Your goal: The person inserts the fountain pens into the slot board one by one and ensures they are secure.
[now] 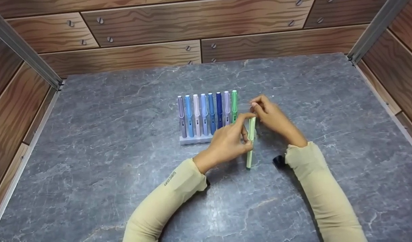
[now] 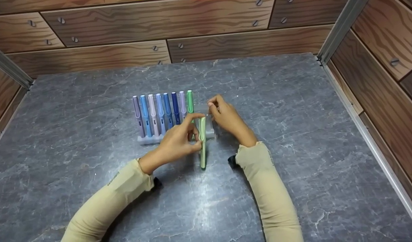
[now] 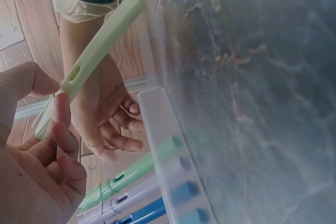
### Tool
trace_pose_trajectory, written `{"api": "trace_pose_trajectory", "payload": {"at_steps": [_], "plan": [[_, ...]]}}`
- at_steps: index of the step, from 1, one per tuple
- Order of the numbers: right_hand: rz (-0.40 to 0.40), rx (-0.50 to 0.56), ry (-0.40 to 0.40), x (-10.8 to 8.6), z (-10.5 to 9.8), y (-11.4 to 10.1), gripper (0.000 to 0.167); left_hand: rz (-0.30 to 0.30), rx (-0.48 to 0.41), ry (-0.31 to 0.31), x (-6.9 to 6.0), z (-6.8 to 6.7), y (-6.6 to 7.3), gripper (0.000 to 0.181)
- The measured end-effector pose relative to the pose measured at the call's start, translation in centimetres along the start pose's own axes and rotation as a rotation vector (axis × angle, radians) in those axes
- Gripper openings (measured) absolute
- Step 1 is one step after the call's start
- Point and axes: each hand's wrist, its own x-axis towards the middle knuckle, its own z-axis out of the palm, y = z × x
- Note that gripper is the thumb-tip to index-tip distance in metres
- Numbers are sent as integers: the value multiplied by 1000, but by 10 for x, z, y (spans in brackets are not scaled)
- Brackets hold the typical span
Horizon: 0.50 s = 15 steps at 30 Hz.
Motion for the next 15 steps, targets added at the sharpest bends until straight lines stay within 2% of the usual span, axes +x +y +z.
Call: {"api": "trace_pose_trajectory", "payload": {"at_steps": [6, 15], "plan": [[7, 9, 1, 1, -1, 0, 30, 36, 84, 72, 2, -2, 0, 66], [20, 8, -3, 0, 0, 0, 32, 54, 94, 124, 3, 0, -2, 65]]}}
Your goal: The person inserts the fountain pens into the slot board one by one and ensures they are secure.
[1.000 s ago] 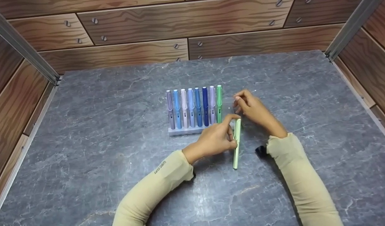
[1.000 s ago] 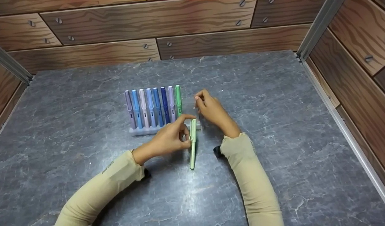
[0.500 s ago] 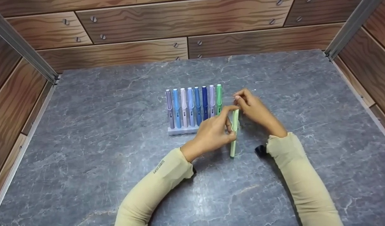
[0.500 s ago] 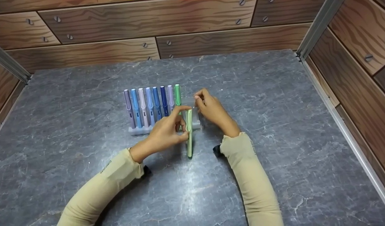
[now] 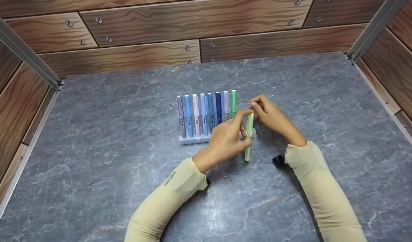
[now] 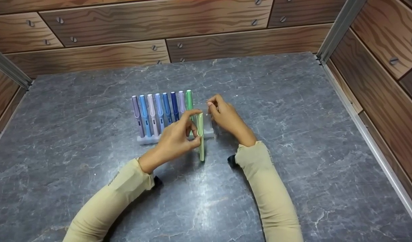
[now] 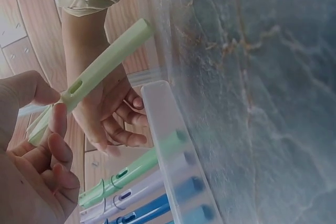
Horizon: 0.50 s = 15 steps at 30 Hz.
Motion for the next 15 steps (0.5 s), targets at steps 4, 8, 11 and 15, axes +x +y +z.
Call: {"api": "trace_pose_trajectory", "payload": {"at_steps": [4, 8, 11, 15], "plan": [[-1, 17, -6, 1, 0, 0, 31, -9, -1, 28, 1, -2, -1, 64], [6, 33, -25, 1, 0, 0, 31, -30, -21, 50, 4, -6, -3, 62], [4, 27, -33, 1, 0, 1, 32, -42, -31, 61, 6, -9, -4, 62], [2, 22, -32, 0, 0, 0, 33, -35, -27, 105, 8, -10, -7, 61]]}}
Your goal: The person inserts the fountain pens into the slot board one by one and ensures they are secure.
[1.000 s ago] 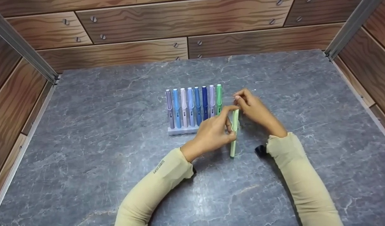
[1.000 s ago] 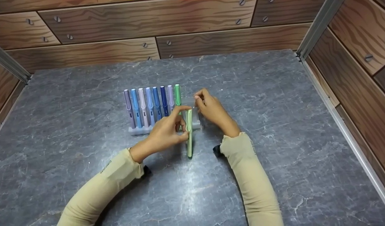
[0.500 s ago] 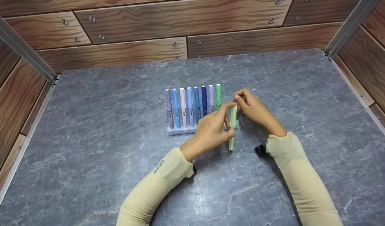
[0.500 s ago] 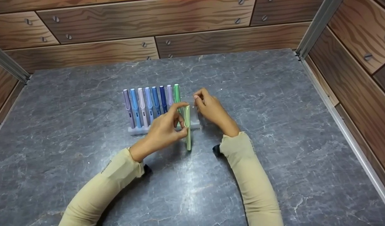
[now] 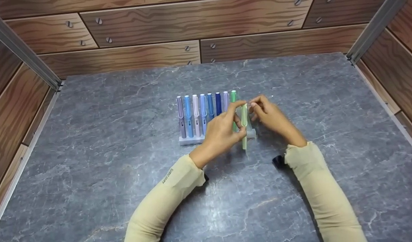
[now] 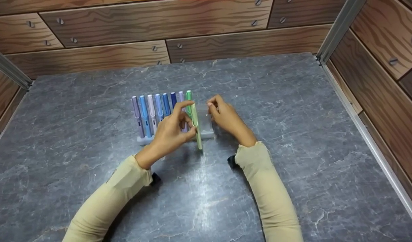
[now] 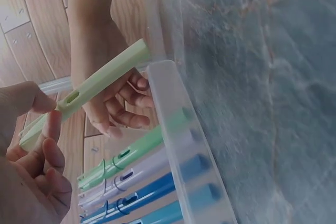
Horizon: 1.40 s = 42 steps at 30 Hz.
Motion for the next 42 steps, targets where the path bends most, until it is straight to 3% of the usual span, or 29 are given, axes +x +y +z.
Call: {"api": "trace_pose_trajectory", "payload": {"at_steps": [19, 27, 37, 42], "plan": [[-7, 3, 17, 0, -1, 0, 30, 133, 60, 251, 5, 7, -7, 58], [7, -2, 14, 1, 0, 0, 30, 158, 74, 284, 6, 13, -11, 59], [-8, 5, 11, 0, 0, 0, 31, 243, 190, 388, 9, 19, -14, 57], [5, 0, 8, 0, -1, -1, 31, 263, 236, 408, 11, 22, -16, 58]]}}
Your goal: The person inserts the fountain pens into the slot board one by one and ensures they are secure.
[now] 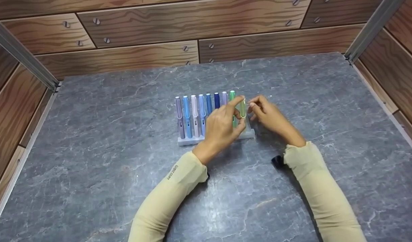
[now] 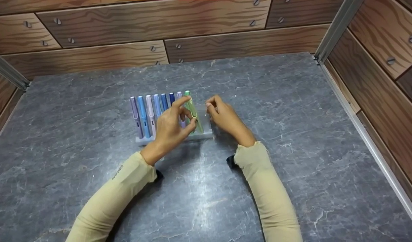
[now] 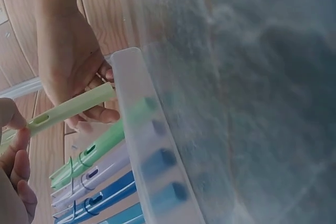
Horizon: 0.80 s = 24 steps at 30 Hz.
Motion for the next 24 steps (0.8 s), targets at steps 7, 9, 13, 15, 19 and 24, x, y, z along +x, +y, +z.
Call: {"api": "trace_pose_trajectory", "payload": {"at_steps": [7, 9, 13, 15, 19, 24], "plan": [[3, -8, 0, 1, 0, 0, 31, -5, 0, -18, 2, 1, -2, 57], [5, -11, -1, 0, 0, 1, 32, -5, -1, -25, 3, 1, -3, 57], [9, -12, -3, 0, 0, 1, 33, -13, 1, -46, 3, 1, -4, 56], [7, -12, -6, 0, 0, 1, 34, -22, 2, -59, 4, 0, -4, 55], [2, -11, -27, 0, 0, 2, 36, -31, 14, -83, 4, -1, -3, 54], [1, -7, -30, -1, 0, 2, 37, -33, 32, -103, 5, -2, -2, 55]]}}
